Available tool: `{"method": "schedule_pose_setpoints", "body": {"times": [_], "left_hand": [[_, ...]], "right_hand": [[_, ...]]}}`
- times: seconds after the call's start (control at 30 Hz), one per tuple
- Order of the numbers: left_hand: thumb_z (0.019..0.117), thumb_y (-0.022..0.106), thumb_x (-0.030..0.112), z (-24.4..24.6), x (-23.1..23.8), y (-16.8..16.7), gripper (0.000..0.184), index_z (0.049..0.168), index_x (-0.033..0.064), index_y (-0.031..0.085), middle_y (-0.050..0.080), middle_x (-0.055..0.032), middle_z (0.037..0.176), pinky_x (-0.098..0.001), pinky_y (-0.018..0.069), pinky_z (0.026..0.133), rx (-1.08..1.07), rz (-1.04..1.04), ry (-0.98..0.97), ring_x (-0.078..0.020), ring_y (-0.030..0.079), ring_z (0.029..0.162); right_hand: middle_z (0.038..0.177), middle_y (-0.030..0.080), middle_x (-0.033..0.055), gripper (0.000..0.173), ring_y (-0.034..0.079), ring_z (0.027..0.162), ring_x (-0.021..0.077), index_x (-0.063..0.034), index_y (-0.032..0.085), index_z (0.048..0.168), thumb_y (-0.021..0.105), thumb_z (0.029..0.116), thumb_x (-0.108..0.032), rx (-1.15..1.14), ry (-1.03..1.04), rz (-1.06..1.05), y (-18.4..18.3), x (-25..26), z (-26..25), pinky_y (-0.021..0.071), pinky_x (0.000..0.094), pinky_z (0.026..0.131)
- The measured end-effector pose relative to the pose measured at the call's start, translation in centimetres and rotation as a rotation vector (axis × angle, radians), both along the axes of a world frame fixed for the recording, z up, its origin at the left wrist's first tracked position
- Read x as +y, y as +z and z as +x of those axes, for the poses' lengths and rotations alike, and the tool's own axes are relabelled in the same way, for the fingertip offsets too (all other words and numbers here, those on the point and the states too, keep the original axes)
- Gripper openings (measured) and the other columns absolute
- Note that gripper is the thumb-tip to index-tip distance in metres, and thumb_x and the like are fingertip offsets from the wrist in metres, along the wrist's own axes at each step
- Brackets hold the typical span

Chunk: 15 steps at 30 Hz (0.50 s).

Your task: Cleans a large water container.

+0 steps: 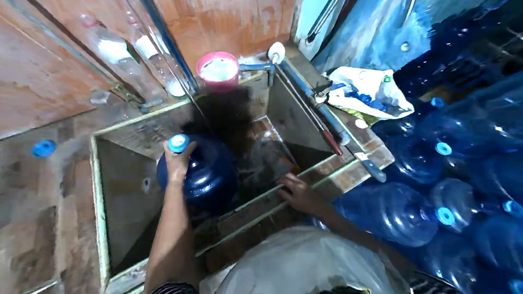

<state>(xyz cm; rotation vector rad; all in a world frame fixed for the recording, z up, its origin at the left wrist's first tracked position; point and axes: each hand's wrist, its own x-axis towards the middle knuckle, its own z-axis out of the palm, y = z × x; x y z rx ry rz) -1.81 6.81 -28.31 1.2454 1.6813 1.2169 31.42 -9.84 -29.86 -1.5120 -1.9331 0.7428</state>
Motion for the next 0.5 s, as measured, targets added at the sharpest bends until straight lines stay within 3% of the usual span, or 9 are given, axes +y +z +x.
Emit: {"method": "schedule_pose_setpoints", "body": {"times": [0.07, 0.13, 0.23, 0.3, 0.4, 0.5], "left_hand": [[0.0984, 0.068, 0.027, 1.4, 1.4, 0.9, 0.062, 0.146, 0.0009, 0.04, 0.057, -0.0187, 0.134, -0.0378, 0.0483, 0.102, -0.002, -0.027, 0.014, -0.018, 0.059, 0.117], [0.0997, 0.066, 0.03, 3.0, 3.6, 1.4, 0.058, 0.143, -0.0021, 0.044, 0.059, -0.0198, 0.131, -0.0373, 0.0491, 0.101, 0.008, -0.053, 0.073, -0.0185, 0.061, 0.114], [0.1018, 0.062, 0.027, 5.5, 7.3, 2.9, 0.047, 0.138, -0.0012, 0.053, 0.06, -0.0196, 0.132, -0.0403, 0.0461, 0.102, 0.005, -0.165, 0.126, -0.0215, 0.059, 0.116], [0.1051, 0.056, 0.024, 6.9, 9.4, 3.2, 0.038, 0.133, -0.0009, 0.056, 0.061, -0.0149, 0.128, -0.0332, 0.0465, 0.099, 0.001, -0.182, 0.164, -0.0145, 0.059, 0.11], [0.1068, 0.053, 0.026, 8.2, 11.1, 3.4, 0.039, 0.136, 0.0001, 0.055, 0.06, -0.0143, 0.13, -0.0343, 0.0454, 0.1, 0.066, -0.227, 0.19, -0.0141, 0.058, 0.113], [0.1047, 0.055, 0.031, 7.6, 10.9, 2.2, 0.037, 0.131, 0.0052, 0.058, 0.063, -0.0075, 0.12, -0.0326, 0.051, 0.093, 0.043, -0.218, 0.103, -0.0092, 0.06, 0.103]], "right_hand": [[0.119, 0.07, 0.0241, 0.029, 0.069, 0.112, 0.0353, 0.0048, 0.073, 0.116, 0.062, 0.0976, -0.014, -0.016, -0.047, 0.009, 0.8, 3.1, 1.5, 0.0548, 0.0466, 0.099], [0.129, 0.066, 0.0218, 0.031, 0.066, 0.117, 0.0358, 0.0006, 0.07, 0.125, 0.06, 0.102, -0.018, -0.1, -0.046, -0.152, 2.6, 7.0, 3.1, 0.0527, 0.0521, 0.1], [0.132, 0.064, 0.0222, 0.032, 0.066, 0.115, 0.0387, -0.0011, 0.067, 0.13, 0.062, 0.1014, -0.016, -0.149, 0.014, -0.156, 3.7, 13.2, 3.9, 0.0538, 0.0576, 0.097], [0.132, 0.063, 0.0246, 0.034, 0.064, 0.119, 0.0411, 0.0007, 0.063, 0.133, 0.058, 0.1044, -0.015, -0.154, 0.093, -0.194, 3.4, 17.8, 3.5, 0.0505, 0.0581, 0.101], [0.134, 0.063, 0.0256, 0.034, 0.061, 0.124, 0.0433, 0.0005, 0.061, 0.136, 0.052, 0.1064, -0.014, -0.202, 0.17, -0.421, -0.4, 25.1, 2.7, 0.0459, 0.0613, 0.105], [0.138, 0.059, 0.0296, 0.039, 0.056, 0.13, 0.0458, 0.0036, 0.058, 0.139, 0.053, 0.1069, -0.018, -0.208, 0.153, -0.622, -10.4, 29.0, 3.1, 0.0417, 0.0614, 0.11]]}}
